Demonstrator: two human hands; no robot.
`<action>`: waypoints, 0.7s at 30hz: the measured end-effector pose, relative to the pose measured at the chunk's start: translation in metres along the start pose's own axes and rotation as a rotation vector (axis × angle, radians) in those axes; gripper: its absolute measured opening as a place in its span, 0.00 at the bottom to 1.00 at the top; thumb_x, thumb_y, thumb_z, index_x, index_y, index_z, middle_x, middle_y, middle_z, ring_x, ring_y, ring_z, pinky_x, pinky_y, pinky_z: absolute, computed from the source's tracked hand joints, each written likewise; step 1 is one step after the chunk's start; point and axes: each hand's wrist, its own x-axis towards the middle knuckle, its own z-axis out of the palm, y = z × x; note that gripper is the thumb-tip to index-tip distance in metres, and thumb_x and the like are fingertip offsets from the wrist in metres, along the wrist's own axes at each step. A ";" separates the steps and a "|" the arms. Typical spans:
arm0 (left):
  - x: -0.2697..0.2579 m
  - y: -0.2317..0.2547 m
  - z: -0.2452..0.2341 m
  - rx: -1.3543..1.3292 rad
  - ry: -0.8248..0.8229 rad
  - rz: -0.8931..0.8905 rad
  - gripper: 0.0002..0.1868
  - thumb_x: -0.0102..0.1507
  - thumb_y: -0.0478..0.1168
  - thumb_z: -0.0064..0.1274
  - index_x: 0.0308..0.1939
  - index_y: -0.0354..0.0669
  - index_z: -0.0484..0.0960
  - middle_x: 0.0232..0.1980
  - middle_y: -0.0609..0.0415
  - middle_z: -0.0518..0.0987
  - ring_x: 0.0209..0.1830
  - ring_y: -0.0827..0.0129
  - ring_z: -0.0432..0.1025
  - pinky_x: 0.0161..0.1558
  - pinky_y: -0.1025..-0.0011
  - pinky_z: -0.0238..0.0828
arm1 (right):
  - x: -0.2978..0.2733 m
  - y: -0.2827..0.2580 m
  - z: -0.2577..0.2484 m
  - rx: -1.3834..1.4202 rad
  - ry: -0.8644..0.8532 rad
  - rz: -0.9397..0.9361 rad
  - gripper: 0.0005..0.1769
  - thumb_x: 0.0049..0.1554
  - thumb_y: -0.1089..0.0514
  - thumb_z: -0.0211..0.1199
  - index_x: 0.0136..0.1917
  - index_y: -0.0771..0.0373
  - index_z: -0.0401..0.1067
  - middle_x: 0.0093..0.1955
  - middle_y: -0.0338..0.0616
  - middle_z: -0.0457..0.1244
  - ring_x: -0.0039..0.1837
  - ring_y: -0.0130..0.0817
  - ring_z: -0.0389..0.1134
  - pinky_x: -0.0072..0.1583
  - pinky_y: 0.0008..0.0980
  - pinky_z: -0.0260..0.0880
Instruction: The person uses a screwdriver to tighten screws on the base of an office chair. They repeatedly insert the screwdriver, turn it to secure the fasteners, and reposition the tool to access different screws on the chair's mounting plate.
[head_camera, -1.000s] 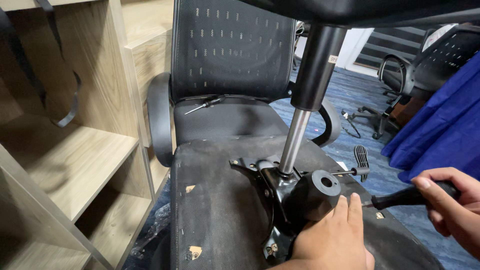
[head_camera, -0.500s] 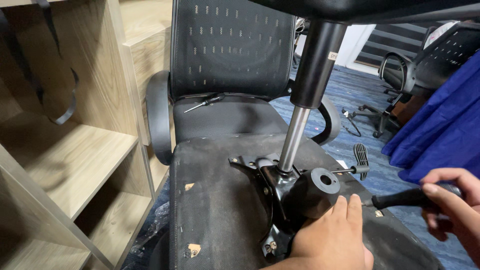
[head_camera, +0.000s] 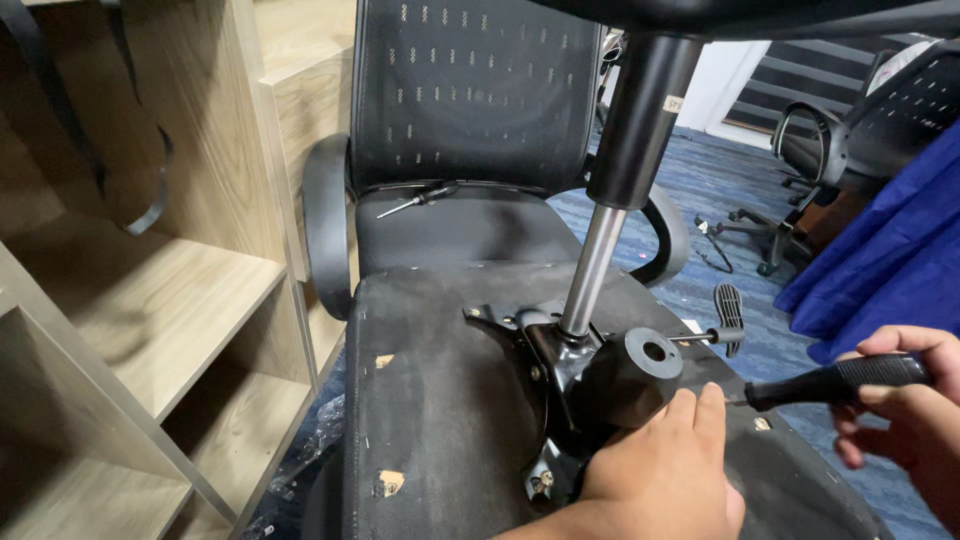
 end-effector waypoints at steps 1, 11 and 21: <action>0.001 -0.001 0.002 -0.010 -0.003 -0.004 0.45 0.59 0.42 0.52 0.78 0.36 0.55 0.67 0.41 0.67 0.69 0.53 0.66 0.55 0.53 0.72 | -0.003 -0.003 0.001 0.065 0.007 0.002 0.18 0.58 0.68 0.52 0.62 0.64 0.58 0.45 0.57 0.65 0.37 0.40 0.68 0.31 0.44 0.73; 0.006 0.000 0.005 -0.237 0.168 0.128 0.25 0.71 0.50 0.41 0.67 0.40 0.67 0.60 0.41 0.73 0.64 0.47 0.68 0.56 0.50 0.69 | -0.001 0.013 -0.016 -0.080 -0.044 0.075 0.16 0.67 0.60 0.54 0.66 0.66 0.58 0.39 0.65 0.60 0.33 0.55 0.65 0.29 0.51 0.68; 0.015 0.010 -0.010 -0.398 0.044 -0.019 0.18 0.71 0.49 0.37 0.57 0.41 0.69 0.62 0.43 0.72 0.59 0.43 0.70 0.53 0.48 0.69 | -0.001 0.031 -0.050 -0.163 -0.094 0.013 0.25 0.62 0.59 0.56 0.72 0.66 0.60 0.43 0.64 0.60 0.34 0.51 0.69 0.29 0.50 0.71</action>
